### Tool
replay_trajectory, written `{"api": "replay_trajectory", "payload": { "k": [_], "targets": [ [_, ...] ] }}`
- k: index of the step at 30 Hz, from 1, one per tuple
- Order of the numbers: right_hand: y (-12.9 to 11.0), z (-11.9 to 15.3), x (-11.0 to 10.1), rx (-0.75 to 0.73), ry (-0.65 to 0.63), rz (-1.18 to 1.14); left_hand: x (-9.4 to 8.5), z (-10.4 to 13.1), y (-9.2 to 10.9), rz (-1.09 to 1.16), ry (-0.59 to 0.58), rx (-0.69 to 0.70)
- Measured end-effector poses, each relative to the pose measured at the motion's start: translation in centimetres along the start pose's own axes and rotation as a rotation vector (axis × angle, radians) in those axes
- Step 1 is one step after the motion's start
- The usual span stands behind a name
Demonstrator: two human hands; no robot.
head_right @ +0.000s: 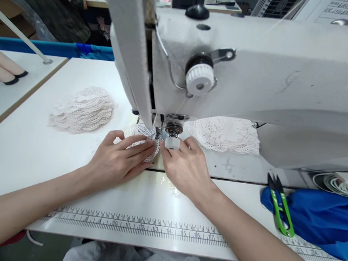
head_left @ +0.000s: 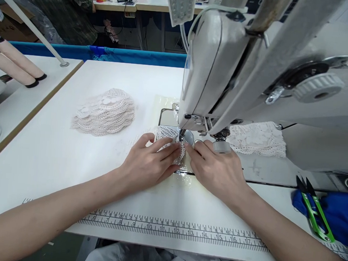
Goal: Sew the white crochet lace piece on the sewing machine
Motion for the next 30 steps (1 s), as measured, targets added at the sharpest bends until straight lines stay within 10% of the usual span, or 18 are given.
{"api": "replay_trajectory", "payload": {
  "k": [16,23,30],
  "targets": [
    [0.5,-0.4,-0.7,-0.062,0.082,-0.316,0.5,-0.1,-0.4,0.056,-0.160,-0.085],
    [2.0,-0.3,0.7,0.159,0.160,-0.496,1.3,-1.3,-4.1,0.509,-0.188,-0.335],
    [2.7,-0.6,1.4,0.293,0.177,-0.446,2.3,-3.1,-5.4,0.801,-0.280,-0.256]
  ]
}}
Point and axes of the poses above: each hand's wrist, its own z-axis away from the middle knuckle, its own x-axis out of the palm, y = z × x, the point moved 6 cm from there along -z, towards the middle knuckle, and after that the axes turned 13 degrees about -y, right-handed, at the moved point
